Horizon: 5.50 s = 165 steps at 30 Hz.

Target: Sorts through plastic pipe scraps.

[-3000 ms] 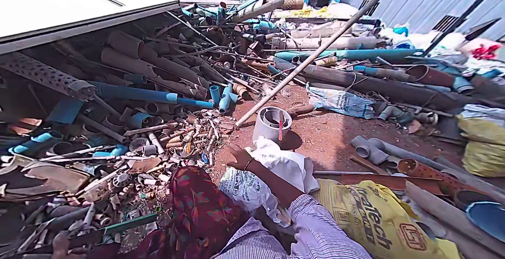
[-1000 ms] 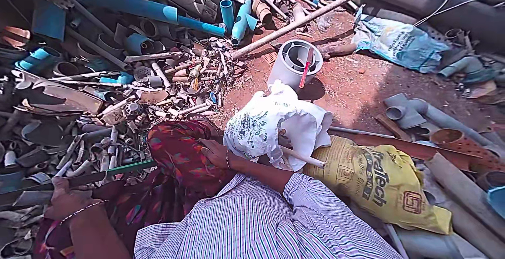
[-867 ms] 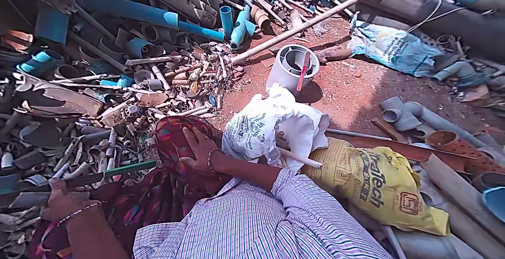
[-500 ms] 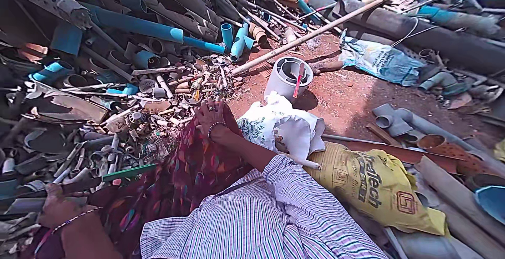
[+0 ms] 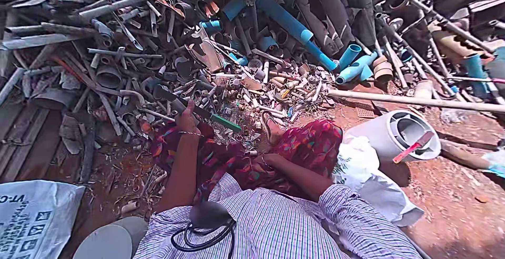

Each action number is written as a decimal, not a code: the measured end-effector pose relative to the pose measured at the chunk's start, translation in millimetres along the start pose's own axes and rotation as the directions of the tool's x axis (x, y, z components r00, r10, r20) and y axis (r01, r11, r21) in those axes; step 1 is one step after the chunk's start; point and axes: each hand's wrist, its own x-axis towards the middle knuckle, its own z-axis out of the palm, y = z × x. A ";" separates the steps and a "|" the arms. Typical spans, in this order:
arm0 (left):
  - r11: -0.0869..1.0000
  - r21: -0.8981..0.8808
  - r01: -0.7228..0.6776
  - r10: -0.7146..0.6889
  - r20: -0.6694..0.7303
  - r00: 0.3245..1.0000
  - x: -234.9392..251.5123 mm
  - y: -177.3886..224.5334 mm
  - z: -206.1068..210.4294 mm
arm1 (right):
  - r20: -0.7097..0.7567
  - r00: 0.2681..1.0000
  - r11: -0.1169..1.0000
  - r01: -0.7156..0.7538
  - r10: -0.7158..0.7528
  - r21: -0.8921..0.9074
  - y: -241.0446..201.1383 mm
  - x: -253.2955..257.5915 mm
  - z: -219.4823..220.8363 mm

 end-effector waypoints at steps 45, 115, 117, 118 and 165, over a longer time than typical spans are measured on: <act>0.997 0.069 0.047 -0.046 -0.024 0.999 -0.4 -1.7 5.6 | -0.033 0.999 0.976 0.032 -0.025 0.217 -61.0 -4.2 24.8; 0.943 0.322 -0.076 0.029 0.148 0.989 31.3 48.4 41.7 | 0.063 0.997 0.930 -0.008 0.034 -0.367 -9.4 90.9 -115.3; 0.933 0.339 -0.122 0.057 0.194 0.979 40.4 53.0 63.8 | -0.056 0.998 0.967 -0.016 0.002 -0.253 -7.7 87.9 -163.8; 0.933 0.336 -0.130 0.058 0.216 0.975 44.6 51.5 75.4 | -0.156 0.988 0.990 -0.012 -0.010 -0.139 -6.2 86.0 -184.0; 0.583 -0.372 -0.722 0.804 0.132 0.580 8.8 116.1 86.2 | -0.422 0.844 0.113 0.408 0.332 0.906 -35.1 157.0 -213.5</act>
